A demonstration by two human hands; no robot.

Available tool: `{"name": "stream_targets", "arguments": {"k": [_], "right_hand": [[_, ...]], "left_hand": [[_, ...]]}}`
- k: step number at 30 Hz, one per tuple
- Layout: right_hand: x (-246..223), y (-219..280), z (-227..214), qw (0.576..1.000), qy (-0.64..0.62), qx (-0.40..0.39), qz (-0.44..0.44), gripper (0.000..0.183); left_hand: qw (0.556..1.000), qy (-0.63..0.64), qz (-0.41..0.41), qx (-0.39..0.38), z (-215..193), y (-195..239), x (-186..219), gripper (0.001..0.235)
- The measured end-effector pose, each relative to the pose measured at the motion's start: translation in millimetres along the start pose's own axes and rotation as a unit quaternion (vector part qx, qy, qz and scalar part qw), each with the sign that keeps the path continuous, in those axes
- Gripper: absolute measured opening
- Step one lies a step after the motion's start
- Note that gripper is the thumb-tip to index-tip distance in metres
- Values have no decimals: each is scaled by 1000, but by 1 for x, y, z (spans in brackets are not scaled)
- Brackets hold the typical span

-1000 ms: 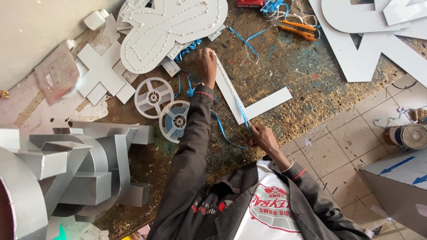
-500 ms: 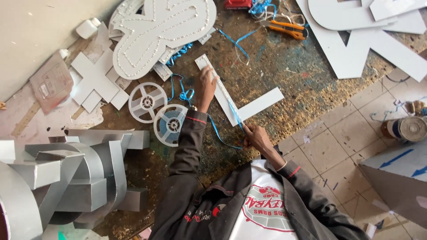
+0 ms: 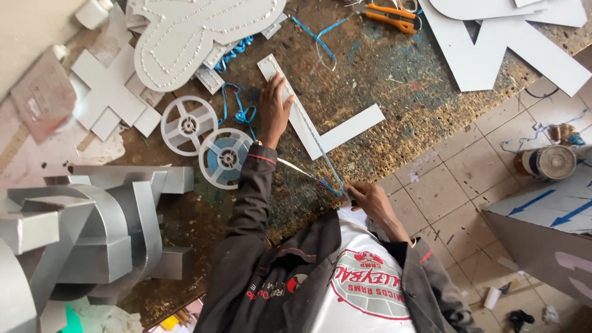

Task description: Applying adhesive LED strips to a plastic letter 'L' cutout for sign fabrication.

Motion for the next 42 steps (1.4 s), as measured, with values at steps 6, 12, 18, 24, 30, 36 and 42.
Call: {"name": "stream_targets", "arguments": {"k": [6,12,18,24,30,36,42], "right_hand": [[54,6,-20,969,-246,18,18,36],[58,21,-58,955,263,65,121,73],[-52,-25,-34,955,196,205,-91,47],[-83,-114,36,926,289,194,-143,55],[-76,-147,32,928,309,159,-136,39],[-104,-118,22,989,29,-39,-139,22],[-83,-108,23,970,-208,-120,-39,44]], "left_hand": [[1000,14,0,-14,3,1,-6,71],[998,46,-3,-45,7,5,-14,79],[998,50,7,-42,8,4,-14,85],[1000,7,22,-17,11,4,-18,114],[999,-30,22,0,12,7,-15,113],[1000,-22,10,-15,17,7,-18,115],[1000,-11,7,-27,16,7,-16,113]]}}
Point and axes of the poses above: each hand's wrist, its own y-axis away from the middle knuckle, its own z-axis out of the palm, x = y × z, the point moved 7 cm from there along -y, towards the middle knuckle, and after that the axes turned 10 degrees about z, right-handed, at the moved point
